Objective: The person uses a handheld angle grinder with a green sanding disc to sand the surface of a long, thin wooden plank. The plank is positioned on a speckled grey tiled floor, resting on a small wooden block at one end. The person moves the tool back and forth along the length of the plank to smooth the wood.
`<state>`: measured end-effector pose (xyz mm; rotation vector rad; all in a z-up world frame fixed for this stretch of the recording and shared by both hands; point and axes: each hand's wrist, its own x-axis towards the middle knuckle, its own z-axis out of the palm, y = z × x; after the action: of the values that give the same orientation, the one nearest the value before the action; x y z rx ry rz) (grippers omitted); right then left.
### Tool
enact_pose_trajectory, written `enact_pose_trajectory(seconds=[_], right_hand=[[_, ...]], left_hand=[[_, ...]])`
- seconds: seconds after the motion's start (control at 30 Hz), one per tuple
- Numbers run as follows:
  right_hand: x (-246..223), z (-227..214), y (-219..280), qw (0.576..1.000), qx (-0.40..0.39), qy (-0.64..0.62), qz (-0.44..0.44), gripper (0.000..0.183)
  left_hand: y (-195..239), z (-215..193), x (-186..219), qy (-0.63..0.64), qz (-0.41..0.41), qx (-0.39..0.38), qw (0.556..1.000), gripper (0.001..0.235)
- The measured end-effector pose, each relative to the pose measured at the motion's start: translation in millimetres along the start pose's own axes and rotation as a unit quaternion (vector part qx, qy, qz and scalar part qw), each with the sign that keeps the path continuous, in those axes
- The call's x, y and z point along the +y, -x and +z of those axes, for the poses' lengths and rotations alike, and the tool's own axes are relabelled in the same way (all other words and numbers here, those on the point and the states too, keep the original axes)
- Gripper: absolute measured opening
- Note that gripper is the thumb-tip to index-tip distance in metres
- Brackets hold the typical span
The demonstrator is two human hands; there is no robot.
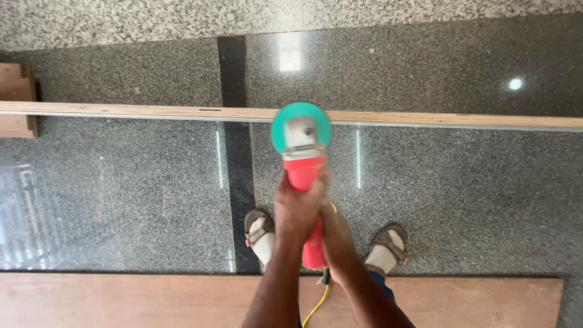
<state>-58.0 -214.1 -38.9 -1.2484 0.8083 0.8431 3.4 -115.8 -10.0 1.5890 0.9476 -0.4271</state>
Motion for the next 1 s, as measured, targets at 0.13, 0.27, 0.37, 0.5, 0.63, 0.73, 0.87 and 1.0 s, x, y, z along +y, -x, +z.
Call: enact_pose_trajectory(seconds=[0.13,0.27,0.37,0.5,0.63,0.73,0.87,1.0], right_hand=[[3,-28,11,0.996,0.042,-0.082,-0.013,0.055],[6,-30,14,0.99,0.064,-0.12,0.038,0.061],[6,-13,4,0.997,0.019,-0.08,0.007,0.06],[2,14,-9,0.999,-0.049,0.002,-0.022,0.063],[0,20,-14,0.995,-0.094,0.004,-0.026,0.062],[10,15,-4,0.997,-0.051,-0.06,-0.014,0.057],[17,-5,0,0.987,0.067,-0.148,-0.01,0.057],[17,-12,3,0.982,0.114,-0.15,0.008,0.06]], left_hand=[[17,32,10,-0.036,0.039,-0.039,0.998,0.059],[22,34,13,-0.075,0.0,-0.051,0.996,0.064],[13,17,10,-0.01,-0.008,-0.033,0.999,0.061],[-6,-17,2,0.001,-0.008,0.043,0.999,0.055],[-9,-28,-4,0.05,-0.003,0.055,0.997,0.053],[-4,-16,1,-0.004,0.009,0.024,1.0,0.054],[8,12,11,-0.032,0.036,-0.05,0.998,0.06],[10,21,16,-0.1,0.016,-0.076,0.992,0.06]])
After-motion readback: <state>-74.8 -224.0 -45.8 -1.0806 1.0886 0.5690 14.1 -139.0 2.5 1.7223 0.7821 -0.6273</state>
